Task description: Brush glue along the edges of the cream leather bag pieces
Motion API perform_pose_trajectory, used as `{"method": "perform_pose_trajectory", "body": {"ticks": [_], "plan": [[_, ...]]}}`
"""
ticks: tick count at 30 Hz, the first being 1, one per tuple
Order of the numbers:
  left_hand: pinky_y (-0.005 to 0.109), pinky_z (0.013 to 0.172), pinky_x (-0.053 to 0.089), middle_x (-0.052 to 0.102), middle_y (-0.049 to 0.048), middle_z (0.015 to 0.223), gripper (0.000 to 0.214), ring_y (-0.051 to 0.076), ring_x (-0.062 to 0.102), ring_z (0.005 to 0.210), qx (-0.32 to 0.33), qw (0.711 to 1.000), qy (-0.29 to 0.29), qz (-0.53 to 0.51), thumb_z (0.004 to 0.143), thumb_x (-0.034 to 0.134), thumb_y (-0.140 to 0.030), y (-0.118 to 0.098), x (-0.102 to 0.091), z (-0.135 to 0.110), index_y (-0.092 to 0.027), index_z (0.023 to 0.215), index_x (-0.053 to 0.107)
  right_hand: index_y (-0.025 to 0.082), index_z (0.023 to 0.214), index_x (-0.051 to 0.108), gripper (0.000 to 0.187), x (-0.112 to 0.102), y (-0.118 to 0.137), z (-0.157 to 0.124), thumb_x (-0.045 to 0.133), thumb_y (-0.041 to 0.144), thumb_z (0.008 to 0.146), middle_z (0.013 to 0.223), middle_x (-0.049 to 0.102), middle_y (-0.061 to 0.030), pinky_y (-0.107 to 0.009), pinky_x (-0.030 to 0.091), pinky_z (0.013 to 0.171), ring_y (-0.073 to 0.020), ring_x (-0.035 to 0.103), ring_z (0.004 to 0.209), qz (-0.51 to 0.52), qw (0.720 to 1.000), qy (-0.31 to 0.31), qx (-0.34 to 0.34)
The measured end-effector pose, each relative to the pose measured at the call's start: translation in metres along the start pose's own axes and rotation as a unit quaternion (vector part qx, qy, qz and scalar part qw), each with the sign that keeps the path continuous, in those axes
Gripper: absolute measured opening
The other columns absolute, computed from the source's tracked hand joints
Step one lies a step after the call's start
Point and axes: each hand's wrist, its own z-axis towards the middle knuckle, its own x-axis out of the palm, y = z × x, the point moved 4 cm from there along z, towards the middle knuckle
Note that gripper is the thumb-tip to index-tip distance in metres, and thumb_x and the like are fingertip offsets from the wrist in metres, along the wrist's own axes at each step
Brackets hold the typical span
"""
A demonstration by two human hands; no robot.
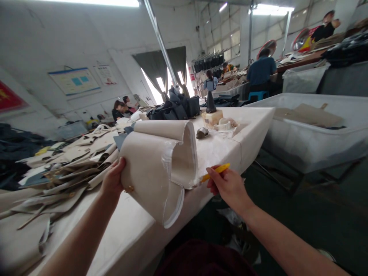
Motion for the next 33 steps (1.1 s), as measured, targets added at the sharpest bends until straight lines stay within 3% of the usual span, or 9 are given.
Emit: {"method": "perform_pose_trajectory", "body": {"ticks": [5,9,12,16,21,26,30,33], "plan": [[0.023,0.048,0.052,0.071,0.0043,0.067,0.038,0.016,0.064,0.051,-0.016,1.000,0.009,-0.011,0.054,0.080,-0.036,0.009,-0.004,-0.002,-0.013,0.083,0.068,0.017,0.059,0.055,0.039,0.014,0.003,0.017,0.053,0.050,0.079,0.046,0.058,-0.0014,-0.020,0.043,0.037,-0.0108,0.052,0.037,-0.052,0.998,0.020,0.034],[0.023,0.049,0.053,0.071,0.0034,0.066,0.039,0.016,0.063,0.049,-0.021,0.999,0.015,-0.024,0.053,0.081,-0.035,0.006,-0.005,0.000,-0.014,0.083,0.068,0.017,0.062,0.054,0.031,0.011,0.017,0.038,0.053,0.042,0.082,0.047,0.059,0.0001,-0.020,0.044,0.038,-0.0105,0.053,0.037,-0.104,0.994,-0.019,-0.035],[0.025,0.051,0.055,0.070,0.0031,0.064,0.038,0.016,0.062,0.047,-0.027,0.999,0.019,-0.030,0.053,0.081,-0.035,0.005,-0.003,-0.001,-0.014,0.082,0.068,0.017,0.067,0.053,0.026,0.015,0.020,0.042,0.055,0.039,0.082,0.049,0.059,0.0014,-0.019,0.043,0.038,-0.0100,0.053,0.038,-0.112,0.992,-0.012,-0.062],[0.028,0.053,0.056,0.071,0.0042,0.066,0.036,0.018,0.064,0.050,-0.044,0.998,0.026,-0.032,0.056,0.079,-0.033,0.009,0.004,-0.003,-0.013,0.083,0.067,0.017,0.060,0.051,0.029,0.023,0.014,0.035,0.056,0.036,0.082,0.045,0.057,0.0015,-0.017,0.040,0.034,-0.0090,0.050,0.035,-0.093,0.995,0.023,0.013],[0.030,0.057,0.057,0.071,0.0053,0.068,0.033,0.021,0.067,0.058,-0.068,0.997,0.027,-0.036,0.061,0.076,-0.031,0.016,0.011,-0.002,-0.013,0.087,0.066,0.015,0.056,0.055,0.035,0.022,0.016,0.034,0.053,0.033,0.085,0.048,0.060,-0.0020,-0.016,0.041,0.035,-0.0076,0.050,0.035,-0.023,0.994,0.024,0.103],[0.031,0.063,0.057,0.071,0.0052,0.068,0.031,0.024,0.069,0.069,-0.082,0.996,0.025,-0.039,0.062,0.074,-0.029,0.018,0.009,0.000,-0.014,0.087,0.066,0.014,0.054,0.055,0.034,0.019,0.011,0.042,0.055,0.029,0.085,0.041,0.057,-0.0017,-0.017,0.039,0.031,-0.0084,0.048,0.031,-0.036,0.991,0.012,0.126],[0.032,0.064,0.058,0.071,0.0056,0.069,0.031,0.025,0.069,0.071,-0.091,0.995,0.023,-0.039,0.062,0.074,-0.030,0.019,0.008,0.001,-0.014,0.088,0.066,0.014,0.051,0.055,0.036,0.003,0.023,0.046,0.061,0.034,0.081,0.041,0.056,-0.0005,-0.015,0.039,0.032,-0.0069,0.048,0.032,-0.063,0.995,0.000,0.073],[0.032,0.063,0.058,0.072,0.0059,0.070,0.032,0.026,0.069,0.071,-0.087,0.995,0.017,-0.037,0.063,0.074,-0.031,0.019,0.009,0.000,-0.014,0.089,0.066,0.013,0.059,0.059,0.037,-0.034,0.042,0.057,0.062,0.045,0.078,0.045,0.058,-0.0015,-0.015,0.041,0.034,-0.0073,0.049,0.035,-0.062,0.996,-0.070,-0.006]]}}
